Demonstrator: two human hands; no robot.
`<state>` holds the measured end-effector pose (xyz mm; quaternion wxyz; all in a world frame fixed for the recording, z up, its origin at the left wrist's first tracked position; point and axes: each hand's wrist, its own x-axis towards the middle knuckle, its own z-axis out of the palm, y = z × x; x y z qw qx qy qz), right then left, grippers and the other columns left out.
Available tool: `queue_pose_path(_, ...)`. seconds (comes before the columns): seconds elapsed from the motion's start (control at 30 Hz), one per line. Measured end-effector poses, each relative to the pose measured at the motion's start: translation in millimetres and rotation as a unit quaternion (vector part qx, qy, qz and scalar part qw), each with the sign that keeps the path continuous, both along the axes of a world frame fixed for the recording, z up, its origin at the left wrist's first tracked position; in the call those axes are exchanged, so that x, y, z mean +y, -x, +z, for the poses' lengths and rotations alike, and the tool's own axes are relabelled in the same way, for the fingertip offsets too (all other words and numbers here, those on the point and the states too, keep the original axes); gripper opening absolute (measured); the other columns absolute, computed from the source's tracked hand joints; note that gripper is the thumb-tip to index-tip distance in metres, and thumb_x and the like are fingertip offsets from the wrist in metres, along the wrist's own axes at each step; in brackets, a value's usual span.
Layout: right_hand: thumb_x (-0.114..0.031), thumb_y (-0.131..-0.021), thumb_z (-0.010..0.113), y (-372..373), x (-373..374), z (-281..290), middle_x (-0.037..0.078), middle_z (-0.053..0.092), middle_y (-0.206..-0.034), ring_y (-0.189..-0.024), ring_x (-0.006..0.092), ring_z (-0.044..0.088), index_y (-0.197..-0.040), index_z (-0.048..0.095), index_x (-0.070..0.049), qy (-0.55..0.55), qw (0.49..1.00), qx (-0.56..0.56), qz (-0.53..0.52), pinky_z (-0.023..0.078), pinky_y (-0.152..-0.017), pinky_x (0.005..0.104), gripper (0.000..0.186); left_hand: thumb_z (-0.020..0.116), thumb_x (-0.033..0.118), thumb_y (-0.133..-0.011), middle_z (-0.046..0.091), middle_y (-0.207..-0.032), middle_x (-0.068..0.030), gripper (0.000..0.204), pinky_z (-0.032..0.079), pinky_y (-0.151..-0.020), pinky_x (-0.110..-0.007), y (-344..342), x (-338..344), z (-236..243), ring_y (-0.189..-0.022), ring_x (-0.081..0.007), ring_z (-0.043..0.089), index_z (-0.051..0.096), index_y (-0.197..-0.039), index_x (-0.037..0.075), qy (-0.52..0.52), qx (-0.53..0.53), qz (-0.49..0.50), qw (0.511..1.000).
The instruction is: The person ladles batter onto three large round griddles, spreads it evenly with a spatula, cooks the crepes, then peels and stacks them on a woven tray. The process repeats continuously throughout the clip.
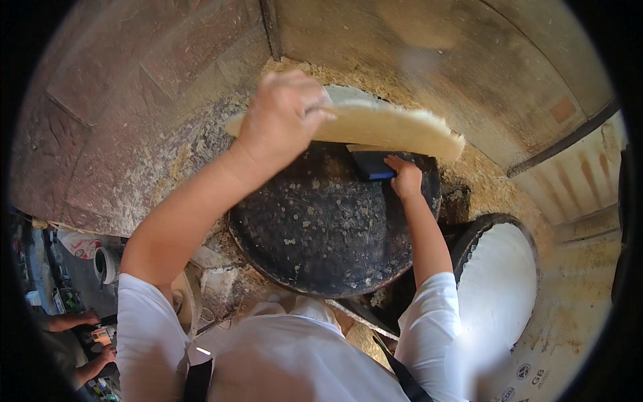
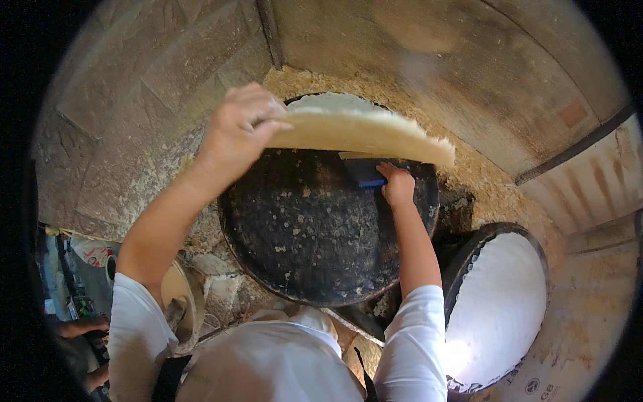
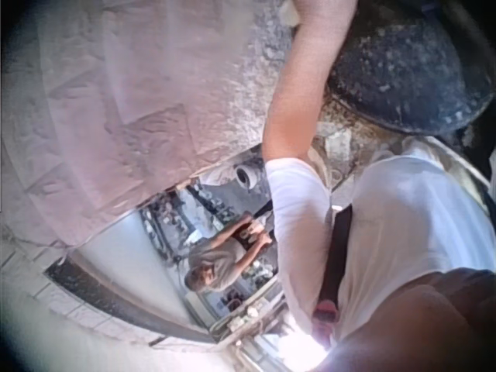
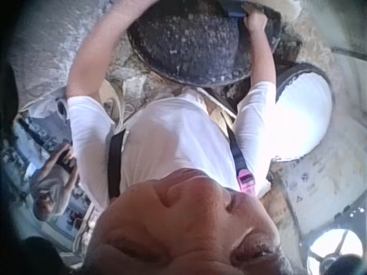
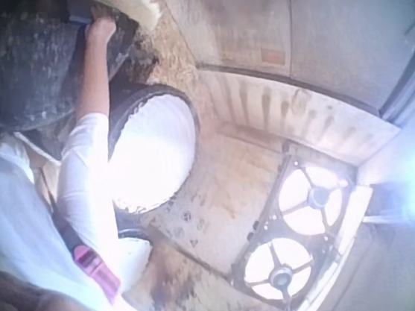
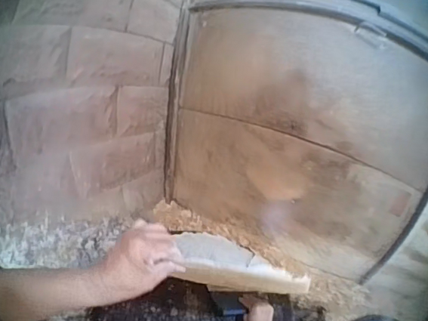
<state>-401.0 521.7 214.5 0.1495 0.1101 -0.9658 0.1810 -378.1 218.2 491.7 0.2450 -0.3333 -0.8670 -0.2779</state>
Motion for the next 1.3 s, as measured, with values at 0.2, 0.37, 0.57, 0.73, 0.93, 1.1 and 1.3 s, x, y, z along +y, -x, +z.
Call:
queue_pose_path(0.2, -0.002, -0.063, 0.061, 72.9, -4.7, 3.1, 0.008, 0.063, -0.106, -0.095, 0.0249, 0.061, -0.105, 0.066, -0.016, -0.056, 0.992, -0.066, -0.089, 0.05, -0.078, 0.0371, 0.045, 0.066, 0.001, -0.068, 0.063, -0.078, -0.0064, 0.007, 0.042, -0.068, -0.031, -16.0, -9.6, 54.9, -0.075, -0.0193, 0.057, 0.063, -0.075, 0.0, -0.023, 0.066, -0.03, 0.997)
queue_pose_path(0.37, -0.007, -0.063, 0.064, 43.3, -25.2, 9.5, 0.014, 0.06, -0.111, -0.1, 0.035, 0.056, -0.111, 0.06, -0.012, -0.014, 0.974, 0.225, -0.031, 0.048, -0.081, 0.0417, 0.049, 0.067, -0.006, -0.06, 0.063, -0.082, -0.0079, 0.02, 0.042, -0.069, -0.034, -67.4, -12.5, 13.0, -0.075, -0.0246, 0.058, 0.062, -0.078, 0.003, 0.007, 0.139, -0.057, 0.989)
queue_pose_path(0.57, -0.004, -0.056, 0.066, -146.8, -73.9, 28.2, 0.011, 0.057, -0.118, -0.111, 0.03, 0.052, -0.112, 0.059, -0.009, -0.039, 0.986, -0.145, -0.068, 0.041, -0.094, 0.0391, 0.056, 0.061, 0.002, -0.062, 0.06, -0.087, -0.0067, 0.015, 0.042, -0.071, -0.034, -93.7, -2.3, -134.1, -0.083, -0.0222, 0.057, 0.06, -0.077, 0.001, -0.008, 0.084, -0.058, 0.995)
queue_pose_path(0.73, -0.004, -0.053, 0.066, -283.4, -103.4, 44.0, 0.008, 0.058, -0.118, -0.112, 0.0237, 0.053, -0.11, 0.061, -0.008, -0.028, 0.996, -0.084, -0.018, 0.041, -0.091, 0.037, 0.057, 0.06, 0.003, -0.062, 0.06, -0.088, -0.0068, 0.016, 0.042, -0.072, -0.035, -135.6, -23.3, -243.3, -0.083, -0.0225, 0.057, 0.06, -0.078, 0.002, 0.017, 0.059, -0.094, 0.994)
queue_pose_path(0.93, -0.01, -0.056, 0.068, -382.8, -152.2, 80.3, 0.007, 0.044, -0.135, -0.128, 0.0238, 0.036, -0.104, 0.066, -0.015, -0.101, 0.988, -0.098, -0.057, 0.028, -0.102, 0.0433, 0.049, 0.06, 0.005, -0.063, 0.06, -0.087, -0.0047, 0.017, 0.042, -0.074, -0.035, -227.1, -111.1, -260.9, -0.084, -0.0204, 0.056, 0.061, -0.08, 0.003, -0.005, 0.023, -0.128, 0.992)
queue_pose_path(1.1, -0.014, -0.061, 0.065, -434.3, -227.8, 95.6, 0.008, 0.048, -0.129, -0.128, 0.0261, 0.036, -0.1, 0.065, -0.009, -0.065, 0.992, -0.102, 0.031, 0.028, -0.102, 0.0433, 0.039, 0.07, 0.0, -0.059, 0.064, -0.088, -0.0028, 0.025, 0.042, -0.078, -0.037, -288.9, -214.8, -215.3, -0.085, -0.021, 0.058, 0.063, -0.083, 0.006, -0.006, -0.017, -0.196, 0.98)
queue_pose_path(1.3, -0.017, -0.061, 0.069, -500.1, -334.3, 114.1, 0.008, 0.059, -0.107, -0.094, 0.0256, 0.06, -0.104, 0.062, -0.01, 0.081, 0.996, 0.016, 0.045, 0.05, -0.077, 0.0356, 0.044, 0.071, 0.01, -0.068, 0.059, -0.109, -0.007, 0.034, 0.04, -0.089, -0.039, -306.0, -311.8, -145.3, -0.103, -0.0259, 0.053, 0.061, -0.1, 0.008, -0.04, 0.021, -0.131, 0.99)
